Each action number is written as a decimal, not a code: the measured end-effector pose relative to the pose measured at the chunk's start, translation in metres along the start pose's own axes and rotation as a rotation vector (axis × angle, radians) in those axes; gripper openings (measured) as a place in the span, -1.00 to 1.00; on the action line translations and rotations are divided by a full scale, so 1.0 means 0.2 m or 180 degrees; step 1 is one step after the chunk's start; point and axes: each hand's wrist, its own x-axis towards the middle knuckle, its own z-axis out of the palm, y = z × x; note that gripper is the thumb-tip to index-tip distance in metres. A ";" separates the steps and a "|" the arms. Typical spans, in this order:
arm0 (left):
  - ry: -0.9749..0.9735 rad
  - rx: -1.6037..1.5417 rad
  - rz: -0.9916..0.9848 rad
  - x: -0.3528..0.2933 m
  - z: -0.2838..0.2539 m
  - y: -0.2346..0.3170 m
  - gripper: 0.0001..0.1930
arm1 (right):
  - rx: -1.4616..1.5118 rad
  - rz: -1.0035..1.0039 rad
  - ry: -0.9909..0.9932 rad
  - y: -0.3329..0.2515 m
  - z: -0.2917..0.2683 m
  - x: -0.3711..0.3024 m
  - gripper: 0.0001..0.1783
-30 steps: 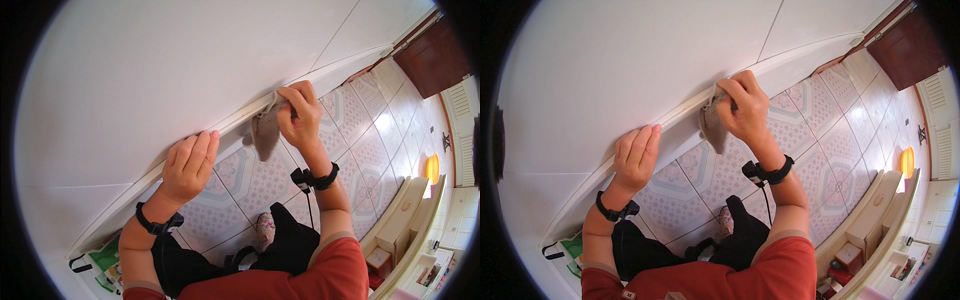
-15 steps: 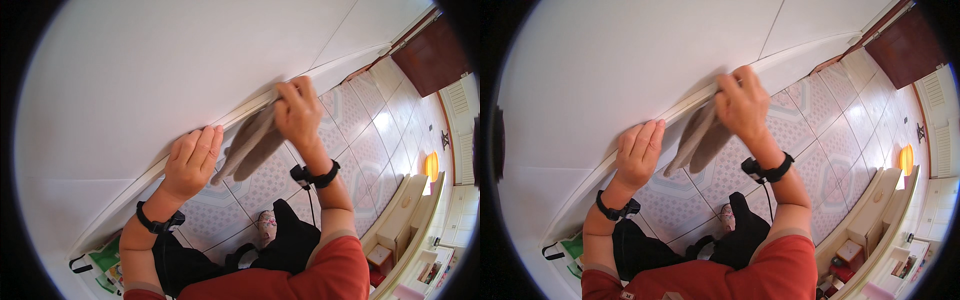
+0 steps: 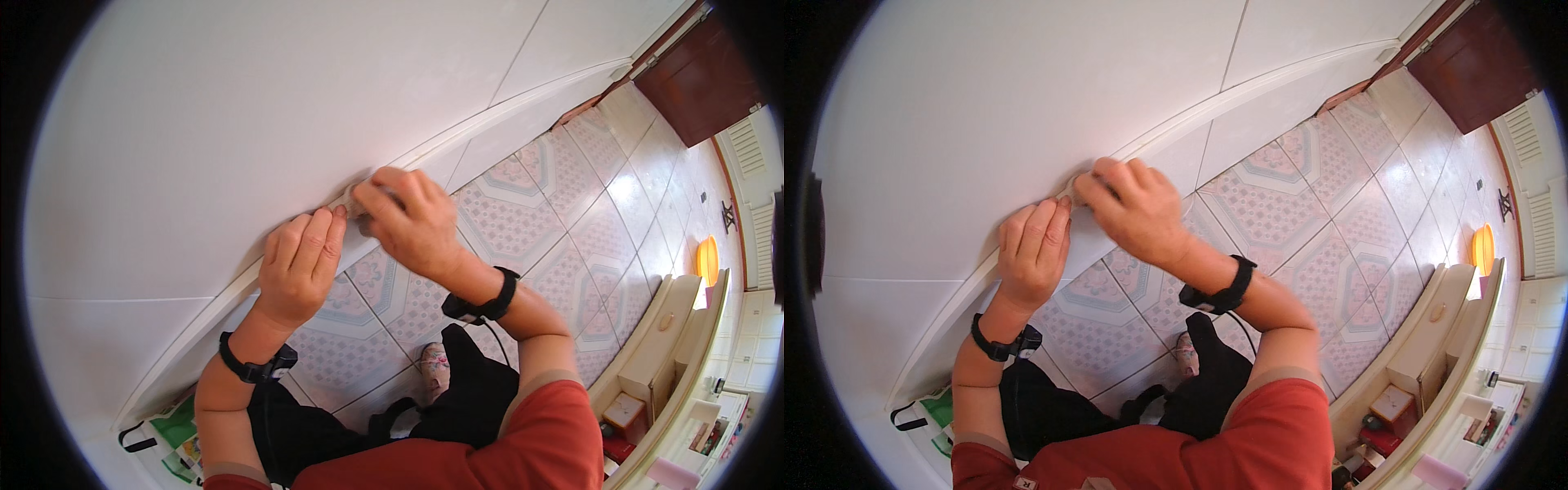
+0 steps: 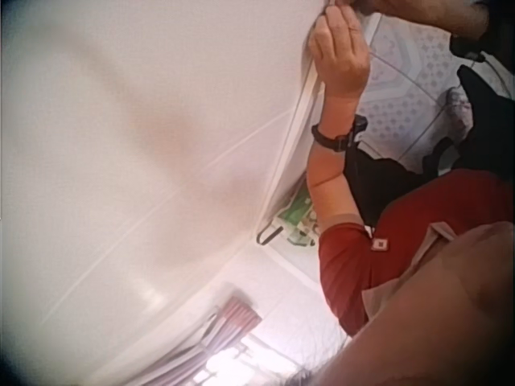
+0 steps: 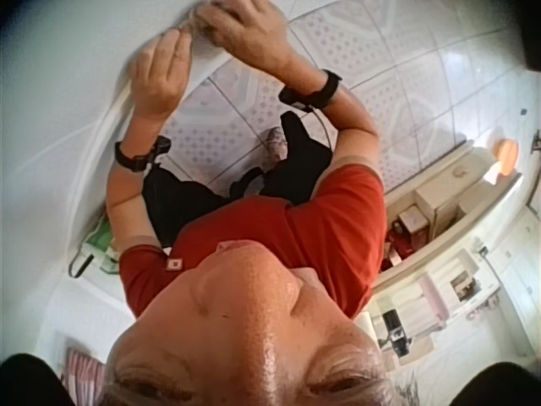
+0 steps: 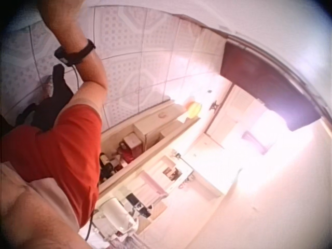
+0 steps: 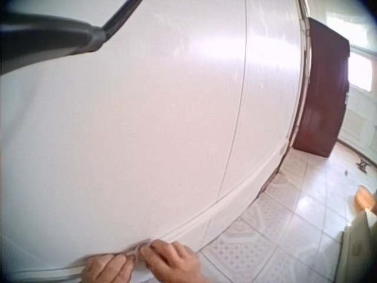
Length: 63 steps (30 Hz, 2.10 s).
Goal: The person wipes a white wall and door frame with a cloth, then moves to wipe a white cabinet surface. The person uses a cloth to clean the surfaces in a room with tiled flooring.
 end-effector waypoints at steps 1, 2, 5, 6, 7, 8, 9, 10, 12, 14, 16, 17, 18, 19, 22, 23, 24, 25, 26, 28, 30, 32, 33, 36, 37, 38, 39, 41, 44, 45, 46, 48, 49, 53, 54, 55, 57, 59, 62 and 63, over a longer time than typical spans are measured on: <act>-0.0026 -0.0010 -0.0012 0.00 0.00 0.00 -0.65 | -0.0232 0.0012 0.0028 0.04 -0.02 0.00 -0.69; -0.0041 -0.0013 -0.0015 -0.01 0.00 0.00 -0.65 | -0.0291 0.0105 0.0162 0.10 -0.03 0.00 -0.70; 0.0005 -0.0003 0.0007 -0.01 -0.01 0.00 -0.64 | -0.0796 0.0362 0.0426 0.30 -0.10 -0.01 -0.66; 0.0058 0.0003 0.0014 0.00 0.01 0.00 -0.64 | -0.0871 0.0404 0.0468 0.34 -0.13 0.00 -0.65; 0.0110 0.0010 0.0020 0.00 0.01 0.01 -0.64 | -0.0944 0.0446 0.0512 0.36 -0.14 0.00 -0.65; 0.0097 -0.0002 0.0010 0.00 0.01 0.01 -0.64 | -0.0756 0.0565 0.0384 0.33 -0.15 0.00 -0.64; 0.0081 -0.0007 0.0011 0.00 0.01 0.01 -0.64 | -0.0563 0.0688 0.0266 0.27 -0.15 0.00 -0.63; 0.0065 -0.0014 0.0013 0.01 0.00 0.01 -0.64 | -0.0203 0.0466 0.0349 0.24 -0.11 -0.02 -0.66; 0.0068 -0.0010 -0.0003 0.00 0.01 0.01 -0.64 | -0.0235 -0.0161 0.0251 0.13 -0.04 -0.02 -0.69; 0.0038 0.0020 0.0025 0.00 0.00 0.00 -0.66 | -0.0235 -0.0079 0.0295 0.10 -0.04 -0.01 -0.69; 0.0002 0.0077 0.0087 0.00 -0.01 -0.01 -0.69 | -0.0579 0.0081 0.0592 0.19 -0.05 0.00 -0.69; 0.0020 0.0096 0.0088 0.00 0.00 -0.01 -0.69 | -0.0535 0.0282 0.0572 0.27 -0.06 -0.02 -0.69; 0.0054 0.0082 0.0099 0.00 0.01 -0.01 -0.70 | -0.0776 0.0456 0.0553 0.32 -0.11 0.00 -0.70; 0.0088 0.0070 0.0109 -0.01 0.02 0.00 -0.70 | -0.0834 0.0540 0.0537 0.38 -0.11 -0.01 -0.71; 0.0128 0.0054 0.0072 0.00 0.02 0.00 -0.71 | -0.0492 0.0446 0.0430 0.26 -0.08 0.00 -0.72; 0.0154 0.0010 0.0055 0.01 0.03 0.00 -0.70 | -0.0384 0.0390 0.0375 0.20 -0.06 -0.02 -0.72; 0.0151 -0.0006 0.0034 0.01 0.03 0.00 -0.68 | -0.0262 0.0159 0.0344 0.15 -0.04 -0.02 -0.72; 0.0148 -0.0024 0.0013 0.00 0.03 0.01 -0.67 | -0.0143 -0.0070 0.0312 0.10 -0.02 -0.02 -0.72; 0.0111 -0.0009 0.0018 0.00 0.02 0.01 -0.66 | -0.0016 0.0058 0.0149 0.05 -0.02 -0.02 -0.72; 0.0036 0.0023 0.0023 0.01 0.00 0.00 -0.65 | -0.0207 0.0102 0.0350 0.12 -0.04 -0.01 -0.71; 0.0039 0.0025 0.0068 0.00 0.01 0.00 -0.64 | -0.0535 0.0324 0.0491 0.27 -0.08 0.00 -0.70; 0.0045 0.0017 0.0079 -0.01 0.01 0.00 -0.63 | -0.0791 0.0515 0.0543 0.35 -0.10 -0.01 -0.69; 0.0053 0.0009 0.0074 0.00 0.01 0.00 -0.63 | -0.0813 0.0498 0.0569 0.36 -0.11 0.00 -0.69; 0.0099 -0.0023 0.0031 0.00 0.02 0.01 -0.62 | -0.0464 0.0344 0.0445 0.25 -0.08 0.00 -0.71; 0.0114 -0.0034 0.0015 0.00 0.02 0.01 -0.62 | -0.0197 0.0241 0.0364 0.20 -0.06 -0.01 -0.71; 0.0108 -0.0030 0.0015 0.00 0.02 0.01 -0.63 | -0.0068 0.0145 0.0280 0.14 -0.04 -0.02 -0.71; 0.0102 -0.0027 0.0016 0.00 0.02 0.01 -0.63 | 0.0059 0.0050 0.0195 0.11 -0.03 -0.02 -0.71; 0.0087 -0.0012 0.0035 0.00 0.01 0.01 -0.63 | -0.0117 0.0166 0.0260 0.14 -0.06 -0.02 -0.73; 0.0087 0.0052 0.0096 0.00 0.01 0.00 -0.67 | -0.0419 0.0456 0.0491 0.31 -0.08 -0.01 -0.72; 0.0108 0.0087 0.0126 0.00 0.02 0.00 -0.70 | -0.0589 0.0490 0.0529 0.34 -0.10 0.00 -0.71; 0.0128 0.0123 0.0156 0.00 0.02 0.00 -0.73 | -0.0516 0.0350 0.0594 0.33 -0.09 0.01 -0.71; 0.0097 0.0041 0.0091 0.00 0.02 0.00 -0.67 | -0.0100 0.0482 0.0456 0.25 -0.08 0.01 -0.73; 0.0082 -0.0003 0.0056 0.00 0.01 0.00 -0.64 | 0.0106 0.0548 0.0384 0.19 -0.07 0.00 -0.74; 0.0110 -0.0001 0.0031 0.01 0.02 0.01 -0.66 | 0.0621 0.0263 0.0129 0.01 -0.01 0.01 -0.75; 0.0107 -0.0007 0.0025 0.01 0.01 0.01 -0.66 | 0.0538 0.0303 0.0071 0.00 0.00 0.02 -0.74; 0.0104 -0.0015 0.0021 0.01 0.01 0.01 -0.67 | 0.0419 0.0279 0.0053 0.00 -0.01 0.02 -0.75; 0.0051 -0.0001 0.0021 0.01 0.00 0.01 -0.68 | 0.0209 0.0231 0.0008 0.02 -0.02 0.04 -0.76; 0.0054 0.0018 0.0048 0.01 0.00 0.00 -0.69 | -0.0079 0.0255 0.0097 0.10 -0.03 0.04 -0.78; 0.0207 0.0090 0.0115 -0.01 0.03 0.00 -0.71 | -0.0449 0.0302 0.0301 0.21 -0.06 0.06 -0.81; 0.0270 0.0140 0.0130 0.00 0.04 -0.01 -0.72 | -0.0543 0.0312 0.0302 0.21 -0.07 0.07 -0.81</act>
